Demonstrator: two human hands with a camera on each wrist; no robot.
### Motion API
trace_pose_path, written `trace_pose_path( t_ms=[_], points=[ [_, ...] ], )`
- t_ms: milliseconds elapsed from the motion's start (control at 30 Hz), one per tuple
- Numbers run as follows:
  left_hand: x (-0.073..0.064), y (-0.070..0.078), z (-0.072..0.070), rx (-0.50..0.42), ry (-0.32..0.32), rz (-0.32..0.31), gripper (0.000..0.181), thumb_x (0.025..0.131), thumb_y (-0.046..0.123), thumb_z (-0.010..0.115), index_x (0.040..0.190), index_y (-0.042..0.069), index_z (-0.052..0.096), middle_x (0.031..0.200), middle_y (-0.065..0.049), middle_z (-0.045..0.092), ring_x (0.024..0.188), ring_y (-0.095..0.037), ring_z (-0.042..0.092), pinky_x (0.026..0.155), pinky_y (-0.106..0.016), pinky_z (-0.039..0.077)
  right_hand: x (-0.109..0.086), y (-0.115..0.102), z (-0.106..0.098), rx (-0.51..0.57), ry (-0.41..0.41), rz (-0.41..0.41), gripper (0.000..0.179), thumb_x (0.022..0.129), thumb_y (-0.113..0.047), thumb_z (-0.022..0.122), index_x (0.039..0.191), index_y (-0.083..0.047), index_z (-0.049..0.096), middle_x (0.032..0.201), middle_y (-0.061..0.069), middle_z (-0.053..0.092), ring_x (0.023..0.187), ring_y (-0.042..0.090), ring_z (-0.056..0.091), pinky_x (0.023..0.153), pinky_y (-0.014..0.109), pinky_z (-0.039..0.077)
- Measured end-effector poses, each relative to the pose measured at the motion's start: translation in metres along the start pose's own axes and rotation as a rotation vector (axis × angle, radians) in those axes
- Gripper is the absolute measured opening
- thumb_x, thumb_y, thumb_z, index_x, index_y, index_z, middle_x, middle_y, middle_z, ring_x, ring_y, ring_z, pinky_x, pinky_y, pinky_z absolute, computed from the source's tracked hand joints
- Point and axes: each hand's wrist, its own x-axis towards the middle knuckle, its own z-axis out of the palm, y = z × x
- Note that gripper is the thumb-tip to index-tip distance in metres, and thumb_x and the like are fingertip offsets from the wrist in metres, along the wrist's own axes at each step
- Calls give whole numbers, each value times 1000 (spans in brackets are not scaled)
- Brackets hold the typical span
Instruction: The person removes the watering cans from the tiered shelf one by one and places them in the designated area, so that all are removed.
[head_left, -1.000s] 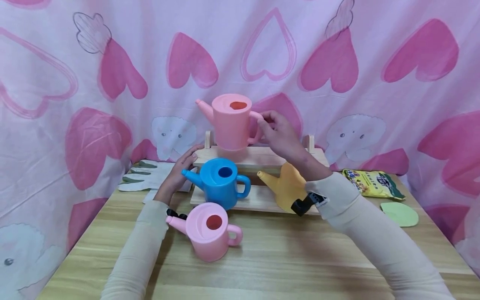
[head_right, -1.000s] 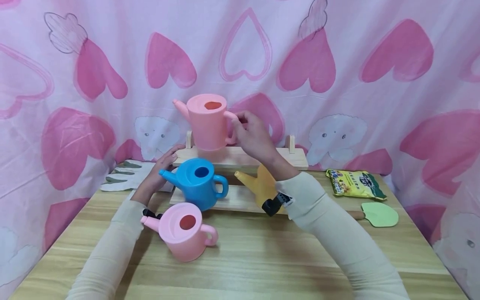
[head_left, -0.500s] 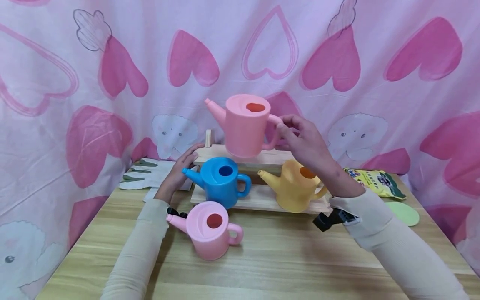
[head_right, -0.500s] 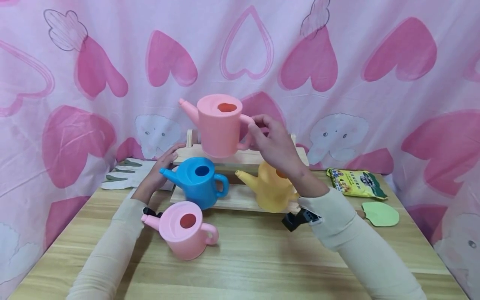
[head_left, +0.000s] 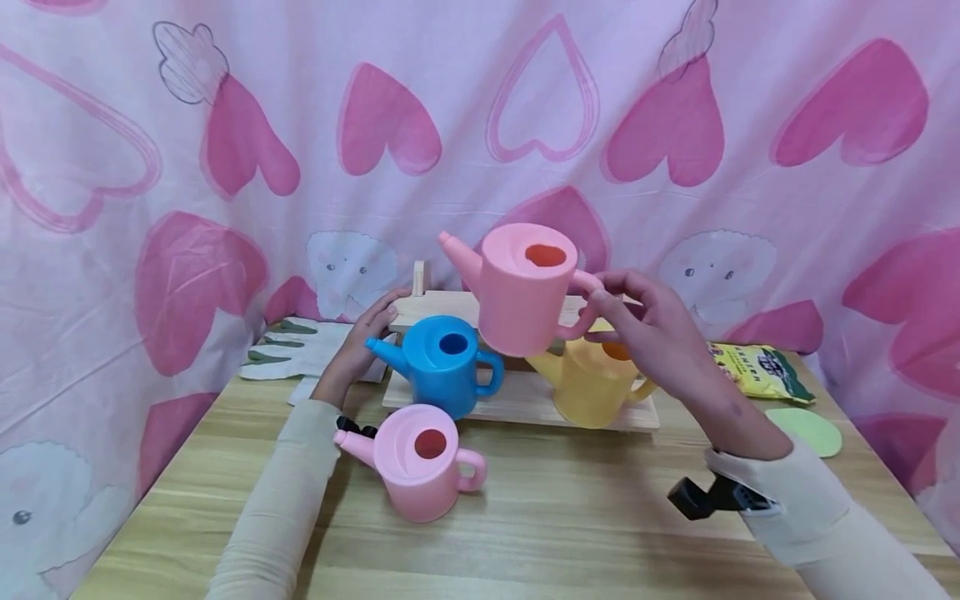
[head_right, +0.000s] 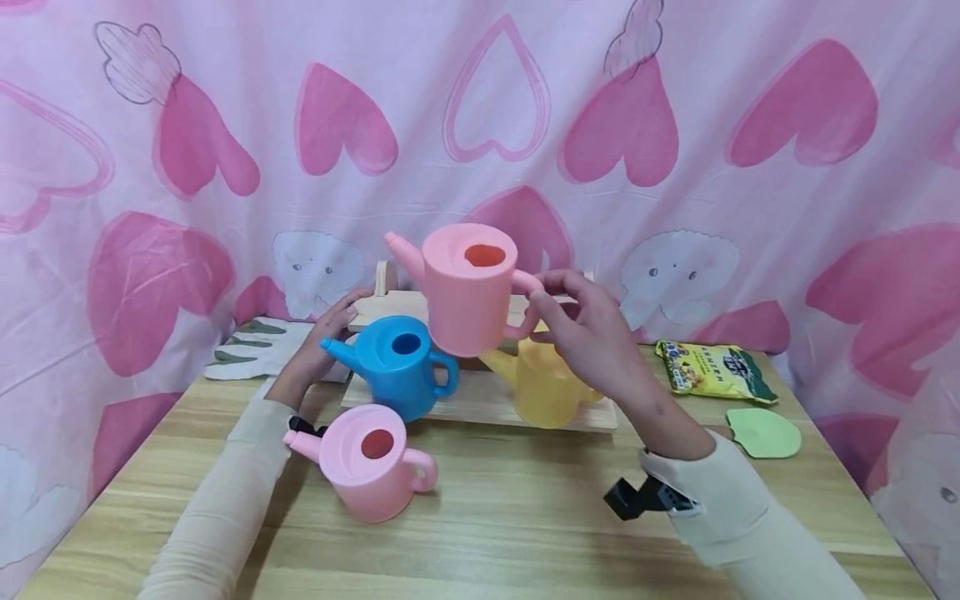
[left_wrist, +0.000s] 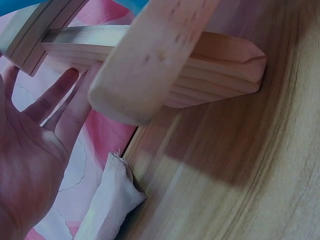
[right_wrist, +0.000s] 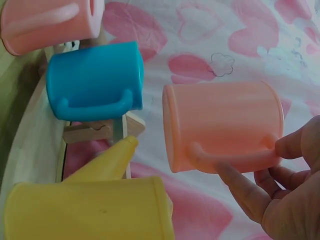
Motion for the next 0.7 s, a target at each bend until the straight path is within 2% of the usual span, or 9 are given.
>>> trace_pose_path(
  t_ms=[200,400,500,700],
  points=[
    [-1,-1,0,14,7,-1,57,110,44,41,160,17,38,163,-9,34,147,-37,33,117,-64,24,-19,5,-5,-9,-20,-11,39,106,-39,57,133,-11,60,106,12,68,98,24,72,82,37,59],
    [0,1,3,19,6,-17,59,108,51,44,159,22,39,163,-4,36,147,-33,34,117,-64,24,-38,10,-8,-4,-30,-15,33,107,-30,59,133,-11,61,103,11,70,102,22,71,81,34,59],
    [2,2,3,20,2,-12,60,108,51,43,160,21,38,163,-4,36,147,-33,34,117,-64,24,-47,14,-7,6,-39,-10,31,107,-27,59,133,-10,61,103,11,69,103,22,71,81,34,60],
    [0,2,2,21,6,-11,56,110,44,41,160,18,37,164,-8,33,147,-37,33,117,-65,24,-59,30,-2,120,-102,-31,26,107,-17,57,129,-2,60,101,17,69,100,28,71,81,39,60]
  ],
)
